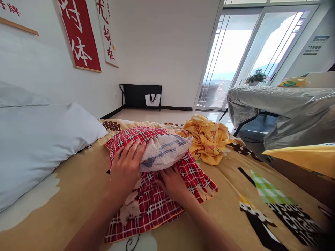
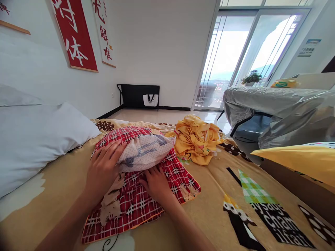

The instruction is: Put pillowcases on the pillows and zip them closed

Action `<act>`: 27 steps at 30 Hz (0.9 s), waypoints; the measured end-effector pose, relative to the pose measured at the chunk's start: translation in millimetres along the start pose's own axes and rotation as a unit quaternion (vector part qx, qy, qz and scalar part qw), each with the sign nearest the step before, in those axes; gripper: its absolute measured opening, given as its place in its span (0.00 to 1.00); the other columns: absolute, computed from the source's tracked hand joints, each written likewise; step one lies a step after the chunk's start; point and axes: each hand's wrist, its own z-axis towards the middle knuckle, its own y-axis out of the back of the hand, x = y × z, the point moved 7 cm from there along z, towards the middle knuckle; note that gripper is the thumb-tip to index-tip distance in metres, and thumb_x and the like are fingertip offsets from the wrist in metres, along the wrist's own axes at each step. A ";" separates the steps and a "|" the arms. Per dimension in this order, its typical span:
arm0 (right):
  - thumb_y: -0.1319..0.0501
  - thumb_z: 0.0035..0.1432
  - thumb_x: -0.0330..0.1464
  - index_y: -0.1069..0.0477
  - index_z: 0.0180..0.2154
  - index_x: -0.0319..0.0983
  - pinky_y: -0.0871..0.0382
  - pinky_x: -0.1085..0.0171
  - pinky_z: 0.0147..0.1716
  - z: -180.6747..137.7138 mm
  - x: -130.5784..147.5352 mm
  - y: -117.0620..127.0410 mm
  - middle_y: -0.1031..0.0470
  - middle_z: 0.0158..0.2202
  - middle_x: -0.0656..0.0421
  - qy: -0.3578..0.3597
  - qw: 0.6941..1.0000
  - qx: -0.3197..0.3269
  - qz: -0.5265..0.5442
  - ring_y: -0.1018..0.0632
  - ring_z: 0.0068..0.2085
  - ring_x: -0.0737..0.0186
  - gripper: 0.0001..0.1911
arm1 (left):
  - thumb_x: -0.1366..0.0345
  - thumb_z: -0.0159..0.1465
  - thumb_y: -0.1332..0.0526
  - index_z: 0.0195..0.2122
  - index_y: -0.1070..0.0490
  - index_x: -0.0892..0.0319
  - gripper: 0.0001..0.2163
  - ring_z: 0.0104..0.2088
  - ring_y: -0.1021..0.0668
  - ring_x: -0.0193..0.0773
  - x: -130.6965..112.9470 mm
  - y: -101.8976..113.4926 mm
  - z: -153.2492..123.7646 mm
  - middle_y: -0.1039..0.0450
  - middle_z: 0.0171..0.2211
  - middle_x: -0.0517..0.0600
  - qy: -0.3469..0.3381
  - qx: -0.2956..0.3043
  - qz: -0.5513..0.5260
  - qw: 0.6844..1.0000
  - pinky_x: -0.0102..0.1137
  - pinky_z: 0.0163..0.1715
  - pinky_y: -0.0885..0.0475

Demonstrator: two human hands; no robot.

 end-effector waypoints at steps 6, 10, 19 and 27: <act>0.46 0.64 0.40 0.29 0.53 0.34 0.34 0.51 0.49 -2.5 -22.9 -18.8 0.27 0.52 0.44 -0.093 0.994 0.063 -0.015 0.26 0.52 0.44 0.22 | 0.74 0.66 0.50 0.59 0.38 0.53 0.20 0.61 0.36 0.50 -26.7 -3.6 -6.3 0.38 0.63 0.55 -0.179 -0.019 0.005 0.984 0.47 0.57 0.40; 0.44 0.62 0.36 0.33 0.58 0.36 0.37 0.55 0.54 -1.1 -21.4 -21.6 0.30 0.57 0.47 -0.051 0.998 0.044 0.021 0.30 0.57 0.48 0.23 | 0.71 0.67 0.47 0.46 0.31 0.52 0.11 0.63 0.39 0.48 -42.2 -5.1 -12.5 0.42 0.65 0.52 -0.268 -0.025 -0.013 0.963 0.47 0.57 0.40; 0.43 0.58 0.28 0.23 0.39 0.34 0.38 0.58 0.49 -15.4 47.7 13.5 0.22 0.42 0.48 0.101 0.988 0.110 -0.021 0.25 0.47 0.51 0.11 | 0.75 0.62 0.47 0.31 0.27 0.58 0.10 0.66 0.42 0.48 -29.0 -11.9 -5.5 0.49 0.68 0.51 -0.190 0.009 -0.040 0.981 0.47 0.58 0.43; 0.41 0.59 0.29 0.28 0.32 0.38 0.42 0.63 0.33 -44.3 55.0 81.9 0.22 0.32 0.58 0.070 0.993 0.089 0.023 0.23 0.34 0.59 0.04 | 0.62 0.70 0.53 0.40 0.25 0.57 0.16 0.68 0.50 0.48 -45.8 -11.5 -14.3 0.56 0.70 0.47 -0.180 0.234 -0.236 0.926 0.49 0.63 0.50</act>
